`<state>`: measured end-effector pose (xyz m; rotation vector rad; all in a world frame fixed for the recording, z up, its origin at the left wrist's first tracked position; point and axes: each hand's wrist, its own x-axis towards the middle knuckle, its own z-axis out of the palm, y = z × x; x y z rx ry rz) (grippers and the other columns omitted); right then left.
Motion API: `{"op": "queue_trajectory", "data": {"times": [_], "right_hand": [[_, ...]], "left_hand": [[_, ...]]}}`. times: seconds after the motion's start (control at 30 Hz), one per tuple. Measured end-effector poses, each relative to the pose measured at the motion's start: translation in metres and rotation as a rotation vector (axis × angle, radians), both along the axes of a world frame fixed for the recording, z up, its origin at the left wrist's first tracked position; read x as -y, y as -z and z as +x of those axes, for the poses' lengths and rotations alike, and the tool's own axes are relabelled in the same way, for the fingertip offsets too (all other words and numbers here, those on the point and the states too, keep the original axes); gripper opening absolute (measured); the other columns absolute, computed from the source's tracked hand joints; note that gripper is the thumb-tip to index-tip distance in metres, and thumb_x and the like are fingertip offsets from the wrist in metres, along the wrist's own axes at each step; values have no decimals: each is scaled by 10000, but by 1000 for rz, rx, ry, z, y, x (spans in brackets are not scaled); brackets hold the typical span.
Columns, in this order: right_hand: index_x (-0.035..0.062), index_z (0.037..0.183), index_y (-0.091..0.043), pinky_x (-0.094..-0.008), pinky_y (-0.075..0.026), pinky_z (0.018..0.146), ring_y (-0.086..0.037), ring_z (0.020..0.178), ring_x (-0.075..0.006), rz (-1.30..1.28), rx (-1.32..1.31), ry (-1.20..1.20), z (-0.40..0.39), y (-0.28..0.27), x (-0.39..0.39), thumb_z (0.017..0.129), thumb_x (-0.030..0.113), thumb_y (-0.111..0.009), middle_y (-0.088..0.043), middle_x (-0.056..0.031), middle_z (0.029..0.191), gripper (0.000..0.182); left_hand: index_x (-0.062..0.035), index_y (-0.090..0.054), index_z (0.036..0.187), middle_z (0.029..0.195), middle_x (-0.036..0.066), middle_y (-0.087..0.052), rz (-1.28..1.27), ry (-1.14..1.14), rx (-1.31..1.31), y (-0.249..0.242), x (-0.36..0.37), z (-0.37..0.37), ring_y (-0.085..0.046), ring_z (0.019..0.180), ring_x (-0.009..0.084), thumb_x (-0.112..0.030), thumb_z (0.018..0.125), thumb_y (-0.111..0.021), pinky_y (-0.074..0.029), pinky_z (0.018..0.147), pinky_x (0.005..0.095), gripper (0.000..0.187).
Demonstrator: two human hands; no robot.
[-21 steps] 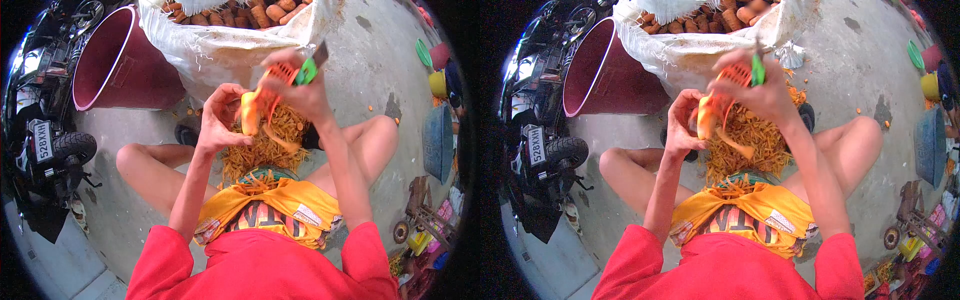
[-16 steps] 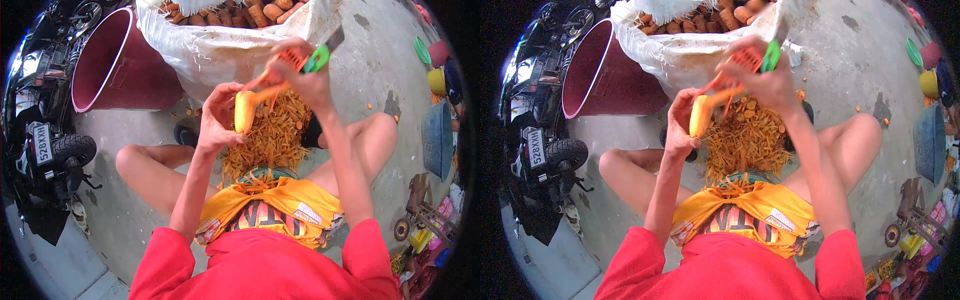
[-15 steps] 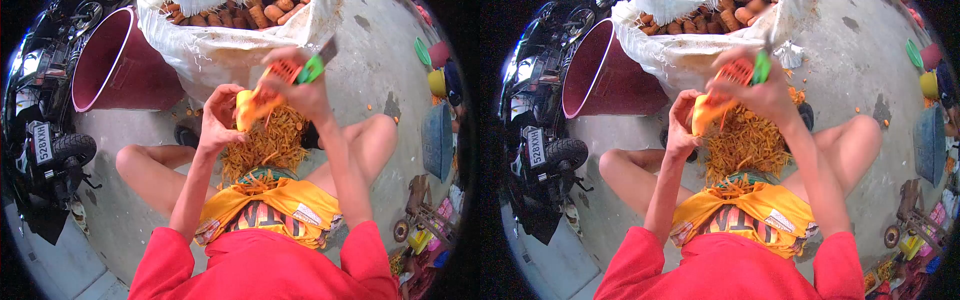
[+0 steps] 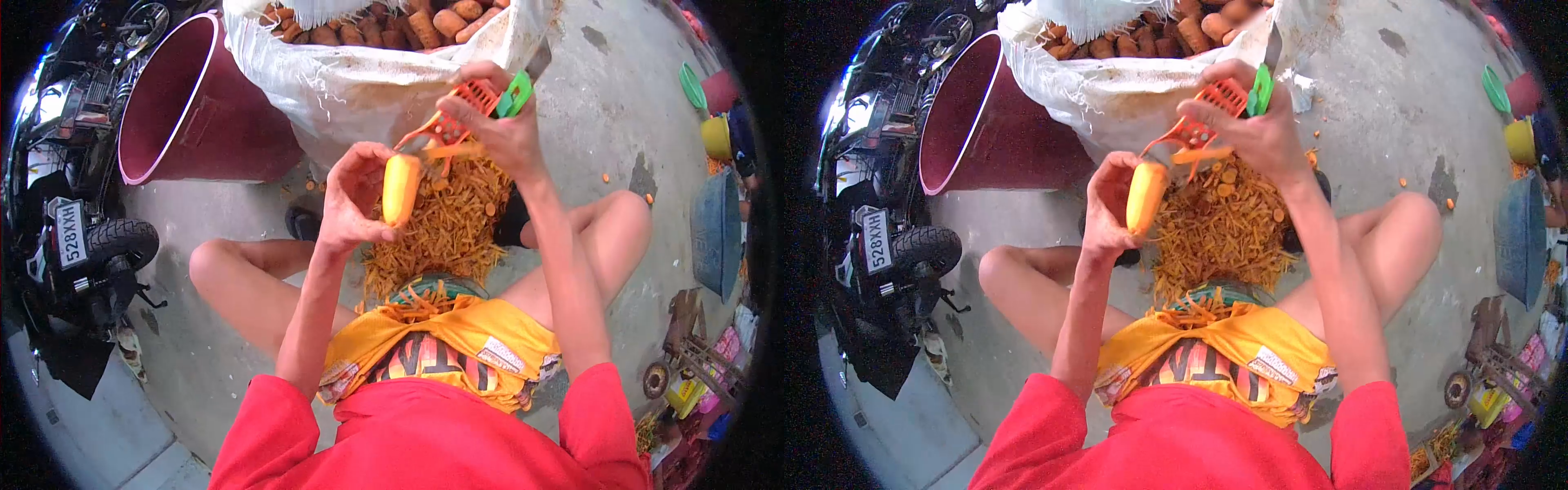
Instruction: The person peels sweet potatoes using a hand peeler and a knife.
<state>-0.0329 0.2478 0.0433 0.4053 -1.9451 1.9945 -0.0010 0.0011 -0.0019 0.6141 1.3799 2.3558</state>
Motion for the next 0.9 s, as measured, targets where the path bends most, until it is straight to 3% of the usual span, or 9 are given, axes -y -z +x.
{"op": "queue_trajectory", "data": {"times": [0.07, 0.13, 0.17, 0.23, 0.6, 0.73, 0.8, 0.87, 0.9], "right_hand": [[43, 1061, -668, -223, -548, 707, -658, 810, -51, -56, 29, -16, 10, -4, 4, 852, 116, -875, -710, 18, 894, 303], [44, 1069, -668, -224, -550, 709, -665, 820, -54, -76, -15, -15, 13, -6, 7, 855, 115, -873, -708, 16, 906, 305], [50, 1076, -669, -226, -557, 723, -672, 833, -60, -127, 18, -2, 15, -6, 6, 854, 118, -875, -708, 12, 919, 310], [55, 1074, -672, -226, -560, 728, -676, 846, -62, -179, 61, -53, 19, -11, 10, 851, 123, -878, -709, 8, 929, 311], [73, 1062, -687, -242, -547, 778, -644, 889, -55, -44, 67, -124, 28, 2, 29, 813, 158, -911, -704, 24, 960, 345], [68, 1048, -689, -242, -549, 774, -646, 894, -59, 0, 56, -185, 28, -12, 23, 828, 150, -897, -702, 27, 959, 313], [62, 1042, -685, -239, -557, 752, -668, 855, -69, 38, -39, -166, 7, 8, 11, 847, 137, -878, -719, 14, 938, 285], [59, 1033, -682, -242, -563, 733, -685, 803, -84, 99, 68, 46, -7, 16, -9, 862, 130, -863, -737, -6, 921, 259], [55, 1010, -686, -252, -573, 727, -710, 793, -99, -96, 69, 5, -6, 8, -7, 871, 118, -849, -749, -20, 905, 223]], "left_hand": [[-14, -544, 1316, 1259, 85, -655, 54, 21, 4, -4, -3, 2, -621, 1173, 171, -230, 529, -1053, -488, 1033, 326, 962], [-37, -535, 1328, 1241, 61, -659, -4, -49, 96, -7, -3, 4, -647, 1158, 182, -416, 505, -1060, -508, 1029, 351, 1048], [-37, -535, 1328, 1241, 61, -659, -6, -55, 98, -6, -3, 5, -647, 1158, 182, -416, 505, -1060, -508, 1029, 351, 1048], [2, -543, 1330, 1289, 102, -648, 94, -67, 89, -3, -3, 3, -630, 1198, 194, -217, 570, -1037, -483, 1072, 348, 932], [10, -535, 1356, 1307, 95, -634, 7, -100, 119, -8, -8, 10, -631, 1220, 198, -176, 504, -1060, -515, 1074, 367, 1018], [-21, -547, 1290, 1277, 73, -635, -26, -80, 151, -11, -5, 9, -644, 1170, 172, -151, 472, -1066, -520, 1051, 349, 978], [-40, -555, 1252, 1263, 64, -634, -90, 28, 84, -6, 2, 8, -644, 1155, 162, -150, 470, -1064, -515, 1032, 324, 939], [-39, -555, 1282, 1251, 50, -635, -83, 88, 70, -6, 2, 9, -629, 1173, 158, -173, 473, -1065, -498, 1037, 317, 966], [-35, -556, 1294, 1253, 46, -632, -29, 34, 124, -13, -4, 14, -619, 1185, 157, -179, 480, -1063, -489, 1045, 319, 970]]}}
